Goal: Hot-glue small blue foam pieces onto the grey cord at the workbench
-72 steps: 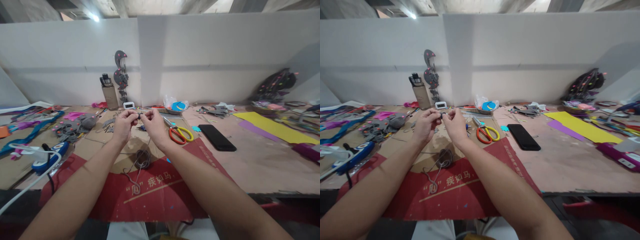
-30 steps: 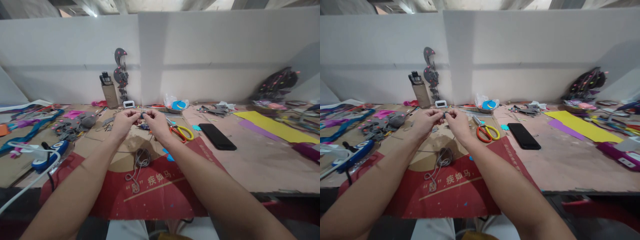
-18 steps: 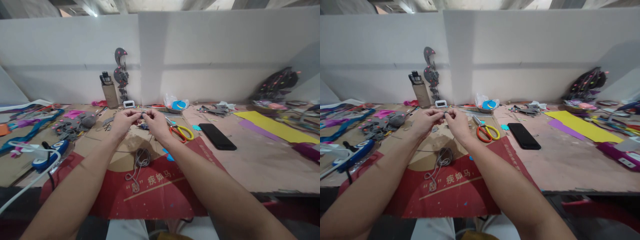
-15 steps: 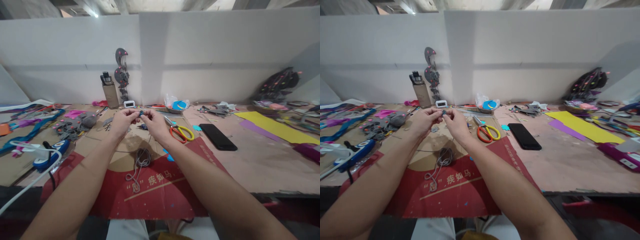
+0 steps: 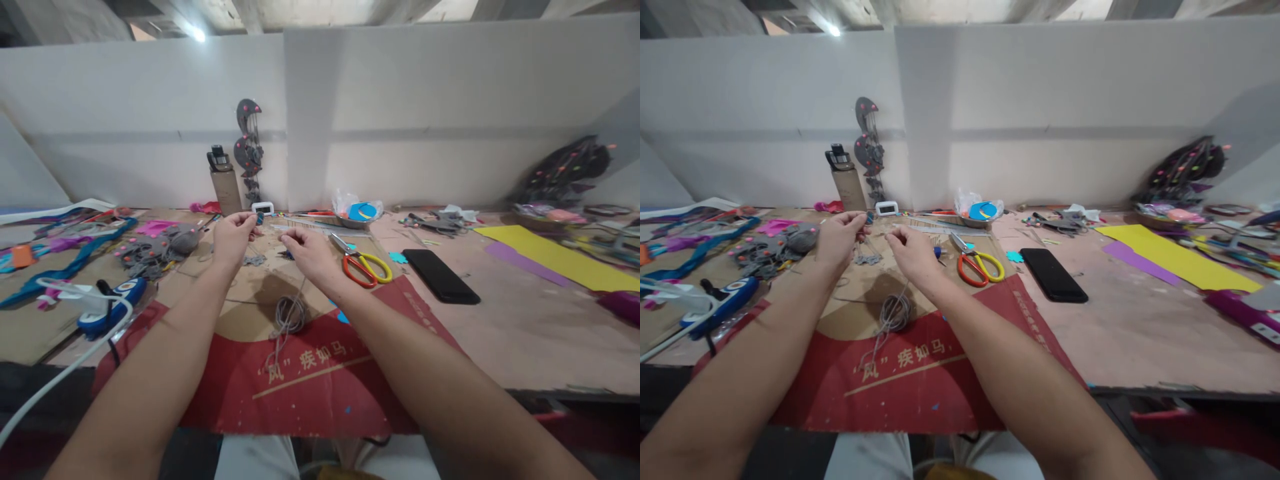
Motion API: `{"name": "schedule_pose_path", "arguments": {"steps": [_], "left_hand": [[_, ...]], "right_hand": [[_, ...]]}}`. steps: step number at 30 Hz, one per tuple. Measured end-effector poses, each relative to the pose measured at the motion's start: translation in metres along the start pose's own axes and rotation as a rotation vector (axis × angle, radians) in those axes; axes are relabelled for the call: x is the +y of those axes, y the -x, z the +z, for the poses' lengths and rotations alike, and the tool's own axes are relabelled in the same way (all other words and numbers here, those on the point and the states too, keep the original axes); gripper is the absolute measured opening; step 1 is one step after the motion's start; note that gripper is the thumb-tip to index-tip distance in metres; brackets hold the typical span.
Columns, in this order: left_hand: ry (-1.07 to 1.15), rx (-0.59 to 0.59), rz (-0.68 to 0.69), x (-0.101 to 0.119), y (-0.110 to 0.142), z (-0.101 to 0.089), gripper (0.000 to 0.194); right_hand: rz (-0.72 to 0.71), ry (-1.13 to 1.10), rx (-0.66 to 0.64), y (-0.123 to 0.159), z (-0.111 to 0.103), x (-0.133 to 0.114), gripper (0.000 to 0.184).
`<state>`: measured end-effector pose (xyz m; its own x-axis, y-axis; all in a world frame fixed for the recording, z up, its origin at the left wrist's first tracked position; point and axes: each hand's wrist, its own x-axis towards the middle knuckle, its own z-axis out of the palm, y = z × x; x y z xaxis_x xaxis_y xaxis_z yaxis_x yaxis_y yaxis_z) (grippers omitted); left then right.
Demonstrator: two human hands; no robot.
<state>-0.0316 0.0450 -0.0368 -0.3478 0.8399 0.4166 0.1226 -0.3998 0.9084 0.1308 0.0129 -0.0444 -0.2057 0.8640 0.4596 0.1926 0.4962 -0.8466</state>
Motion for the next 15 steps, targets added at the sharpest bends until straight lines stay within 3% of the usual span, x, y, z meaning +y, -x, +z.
{"name": "schedule_pose_path", "arguments": {"steps": [7,11,15], "left_hand": [[0.163,0.257,-0.066,-0.011,-0.024,-0.021,0.007],[0.289,0.377,-0.083,-0.015,-0.034,-0.033,0.01],[0.381,0.343,-0.133,-0.014,-0.035,-0.035,0.015]], "right_hand": [[0.039,-0.125,-0.099,0.008,0.002,-0.02,0.019],[-0.043,-0.165,-0.151,0.016,0.004,-0.035,0.017],[-0.307,0.031,-0.477,0.032,0.007,-0.058,0.024]]}}
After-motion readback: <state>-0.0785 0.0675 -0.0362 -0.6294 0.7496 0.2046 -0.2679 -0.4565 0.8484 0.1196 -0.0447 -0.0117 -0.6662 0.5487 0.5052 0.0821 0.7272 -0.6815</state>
